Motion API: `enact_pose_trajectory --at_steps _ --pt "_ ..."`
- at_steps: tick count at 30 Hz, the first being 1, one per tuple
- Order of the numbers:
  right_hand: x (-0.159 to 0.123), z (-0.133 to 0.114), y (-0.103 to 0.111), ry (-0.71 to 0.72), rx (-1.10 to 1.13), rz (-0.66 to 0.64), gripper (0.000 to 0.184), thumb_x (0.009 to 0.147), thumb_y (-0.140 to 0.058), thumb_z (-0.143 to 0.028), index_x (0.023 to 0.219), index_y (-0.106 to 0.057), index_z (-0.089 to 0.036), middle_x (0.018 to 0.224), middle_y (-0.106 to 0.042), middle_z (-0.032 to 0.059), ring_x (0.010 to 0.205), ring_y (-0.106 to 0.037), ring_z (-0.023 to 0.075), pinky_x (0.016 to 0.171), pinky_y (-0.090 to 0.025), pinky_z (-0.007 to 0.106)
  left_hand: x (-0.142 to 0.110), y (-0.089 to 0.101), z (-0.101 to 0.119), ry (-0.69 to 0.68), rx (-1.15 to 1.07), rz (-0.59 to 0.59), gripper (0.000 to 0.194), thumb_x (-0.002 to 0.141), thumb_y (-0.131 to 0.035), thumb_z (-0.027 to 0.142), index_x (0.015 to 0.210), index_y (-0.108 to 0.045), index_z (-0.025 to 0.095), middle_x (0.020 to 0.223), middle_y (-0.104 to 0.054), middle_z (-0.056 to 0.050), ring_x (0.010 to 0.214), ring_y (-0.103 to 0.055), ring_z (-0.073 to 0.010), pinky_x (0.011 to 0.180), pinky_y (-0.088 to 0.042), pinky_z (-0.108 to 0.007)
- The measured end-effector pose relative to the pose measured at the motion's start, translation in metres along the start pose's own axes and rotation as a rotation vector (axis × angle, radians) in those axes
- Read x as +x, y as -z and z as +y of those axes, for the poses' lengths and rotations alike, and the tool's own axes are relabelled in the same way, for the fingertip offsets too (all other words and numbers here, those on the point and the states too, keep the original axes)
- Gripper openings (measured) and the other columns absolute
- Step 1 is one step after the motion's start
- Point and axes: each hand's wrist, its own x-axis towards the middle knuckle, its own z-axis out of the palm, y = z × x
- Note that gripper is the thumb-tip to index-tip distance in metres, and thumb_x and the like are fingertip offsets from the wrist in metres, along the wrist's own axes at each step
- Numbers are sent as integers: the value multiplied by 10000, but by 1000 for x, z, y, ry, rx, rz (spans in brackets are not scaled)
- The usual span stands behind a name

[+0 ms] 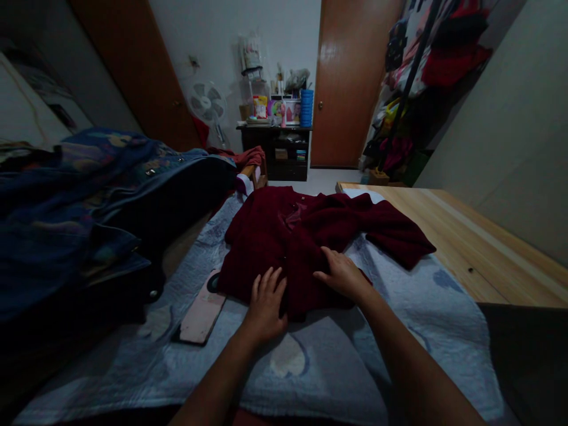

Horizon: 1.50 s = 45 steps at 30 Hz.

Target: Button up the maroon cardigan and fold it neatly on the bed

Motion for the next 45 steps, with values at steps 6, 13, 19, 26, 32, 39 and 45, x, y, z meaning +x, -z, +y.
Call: enact_pose_trajectory --at_steps 6,13,19,26,32,39,45 --pt "2 20 12 -84 71 9 301 865 -525 -257 1158 -576 -206 1042 -696 74 965 -642 219 820 -440 294 6 18 -15 40 15 -79 693 669 -619 114 1342 -491 218 1337 -553 -96 1260 -454 -283 1086 -275 -482" --pt "-25 70 64 -252 82 255 321 866 -453 -246 1145 -609 -219 1023 -703 59 912 -650 211 794 -447 291 21 39 -38 122 -258 74 488 727 -522 83 1184 -622 224 1147 -675 -60 1054 -614 -221 932 -455 -374" --pt "-47 96 83 -435 -297 144 473 762 -473 -110 1219 -579 -170 1107 -641 135 961 -611 247 793 -435 329 25 76 -39 307 -539 395 313 823 -580 327 1094 -661 190 1037 -702 -46 945 -650 -203 864 -500 -318" --pt "-32 42 67 -70 -328 180 407 830 -471 -191 1224 -571 -175 1250 -556 130 1083 -527 263 915 -394 379 39 120 -30 442 -641 725 338 808 -634 379 1062 -654 156 936 -691 -34 859 -650 -175 797 -515 -286" --pt "-18 28 39 -7 -335 17 559 812 -575 -316 1338 -476 -155 1354 -488 172 1193 -474 311 981 -341 426 51 106 -21 277 -164 647 401 860 -535 225 1261 -556 213 1221 -600 -89 1160 -538 -253 1020 -398 -429" --pt "-10 51 38 -149 -500 -26 747 782 -616 -420 1425 -364 -137 1313 -503 225 1203 -441 389 945 -328 492 22 35 17 -307 76 -94 521 785 -648 287 1289 -530 350 1430 -458 -47 1370 -305 -289 1137 -70 -578" --pt "-11 52 43 -168 -480 -46 638 810 -609 -309 1391 -388 -165 1180 -585 191 1064 -539 328 876 -367 431 25 11 10 -259 84 -132 417 830 -556 173 1237 -568 267 1246 -610 -75 1281 -431 -258 1131 -132 -554"
